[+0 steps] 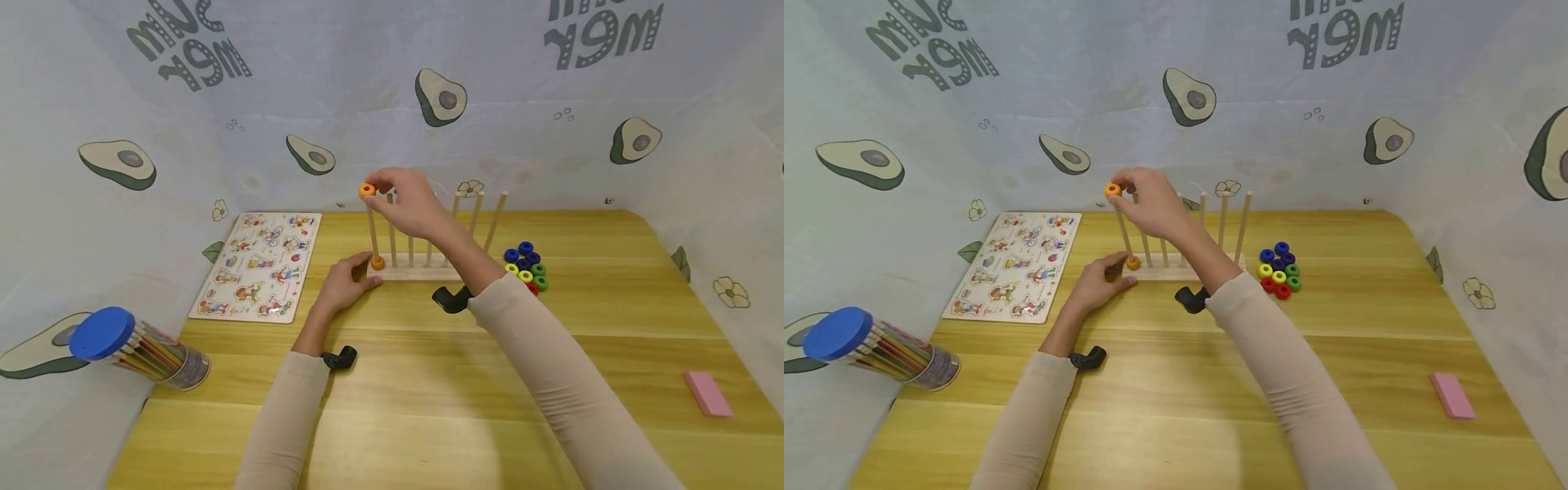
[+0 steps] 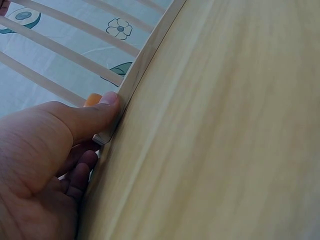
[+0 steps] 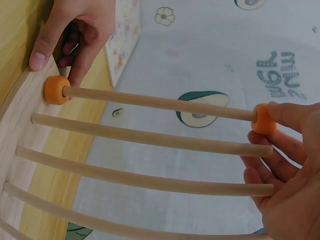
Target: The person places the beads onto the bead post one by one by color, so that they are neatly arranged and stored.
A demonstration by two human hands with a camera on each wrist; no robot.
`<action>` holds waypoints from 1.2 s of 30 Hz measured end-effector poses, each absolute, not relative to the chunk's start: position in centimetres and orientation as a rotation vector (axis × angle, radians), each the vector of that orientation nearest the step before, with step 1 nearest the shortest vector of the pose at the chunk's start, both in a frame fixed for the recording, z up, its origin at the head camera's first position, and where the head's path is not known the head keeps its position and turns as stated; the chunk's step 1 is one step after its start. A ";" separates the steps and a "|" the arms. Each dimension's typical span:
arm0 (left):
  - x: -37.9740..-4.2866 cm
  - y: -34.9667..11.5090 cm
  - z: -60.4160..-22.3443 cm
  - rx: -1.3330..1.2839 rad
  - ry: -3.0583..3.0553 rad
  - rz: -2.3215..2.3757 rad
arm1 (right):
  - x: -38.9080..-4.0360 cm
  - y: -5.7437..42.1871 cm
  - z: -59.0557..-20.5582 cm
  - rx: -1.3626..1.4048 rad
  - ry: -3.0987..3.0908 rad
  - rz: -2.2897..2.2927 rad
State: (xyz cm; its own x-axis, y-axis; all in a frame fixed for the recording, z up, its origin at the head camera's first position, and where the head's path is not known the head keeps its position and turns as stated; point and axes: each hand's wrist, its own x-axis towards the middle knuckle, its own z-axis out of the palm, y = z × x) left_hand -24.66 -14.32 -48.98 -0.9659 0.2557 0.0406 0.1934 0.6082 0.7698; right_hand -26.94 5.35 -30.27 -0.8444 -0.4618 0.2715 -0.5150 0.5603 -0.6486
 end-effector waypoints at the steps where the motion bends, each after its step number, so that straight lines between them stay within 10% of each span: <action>1: -24.7 -14.3 -49.0 0.387 2.755 1.302 | -27.0 5.3 -30.3 0.855 -2.723 1.156; 23: -24.8 -14.2 -49.0 0.394 2.759 1.315 | -26.1 6.3 -30.0 0.872 -2.789 1.040; 36: -24.5 -14.0 -48.9 0.355 2.741 1.307 | -22.7 15.5 -29.0 0.646 -2.514 1.161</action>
